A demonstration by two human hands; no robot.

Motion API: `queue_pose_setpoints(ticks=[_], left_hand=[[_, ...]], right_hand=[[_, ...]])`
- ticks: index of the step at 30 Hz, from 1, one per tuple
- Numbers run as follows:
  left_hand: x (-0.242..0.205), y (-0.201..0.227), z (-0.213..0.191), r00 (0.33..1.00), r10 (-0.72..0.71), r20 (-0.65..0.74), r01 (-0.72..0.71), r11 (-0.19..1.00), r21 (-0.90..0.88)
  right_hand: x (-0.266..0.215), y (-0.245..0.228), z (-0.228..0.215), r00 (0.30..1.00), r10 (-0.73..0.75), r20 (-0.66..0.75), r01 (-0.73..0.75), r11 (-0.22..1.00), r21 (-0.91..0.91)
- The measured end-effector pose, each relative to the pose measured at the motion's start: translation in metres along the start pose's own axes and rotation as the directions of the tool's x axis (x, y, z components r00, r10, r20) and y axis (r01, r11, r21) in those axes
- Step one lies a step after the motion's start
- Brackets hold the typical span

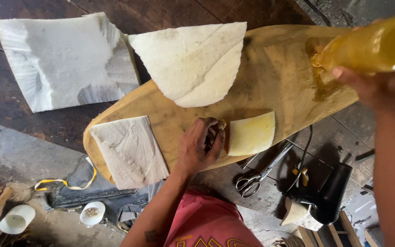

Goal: The person cuts a piece of white foam, applies a yellow liquid from a bottle, and uses a heat gun to bond the foam to a yellow surfboard. The person also handles a cloth and places the foam on the board.

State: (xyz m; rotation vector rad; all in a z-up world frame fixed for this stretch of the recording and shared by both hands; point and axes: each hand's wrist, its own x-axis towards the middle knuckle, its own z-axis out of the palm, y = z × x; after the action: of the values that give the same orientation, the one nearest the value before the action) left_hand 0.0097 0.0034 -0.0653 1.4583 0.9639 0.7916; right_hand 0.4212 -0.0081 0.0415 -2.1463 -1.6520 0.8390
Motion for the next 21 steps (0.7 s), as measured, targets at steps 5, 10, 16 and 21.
queue_pose_setpoints(ticks=[5,10,16,21], left_hand=[[0.002,0.002,-0.001,1.0,0.025,0.001,-0.025,1.0,0.007],[-0.001,0.002,0.002,0.998,-0.055,0.019,0.056,0.998,-0.023],[-0.001,0.003,0.001,1.0,0.003,-0.002,-0.003,1.0,0.014],[-0.001,0.005,0.001,0.999,0.027,-0.017,-0.027,0.999,0.02]], right_hand=[[-0.018,-0.009,-0.006,0.999,0.048,-0.007,-0.048,0.997,-0.059],[0.004,0.02,0.008,0.992,-0.101,-0.081,0.112,0.984,0.137],[-0.029,0.005,-0.014,0.992,-0.121,0.029,0.121,0.993,0.013],[-0.007,0.016,-0.004,1.0,-0.018,-0.007,0.019,0.986,0.168]])
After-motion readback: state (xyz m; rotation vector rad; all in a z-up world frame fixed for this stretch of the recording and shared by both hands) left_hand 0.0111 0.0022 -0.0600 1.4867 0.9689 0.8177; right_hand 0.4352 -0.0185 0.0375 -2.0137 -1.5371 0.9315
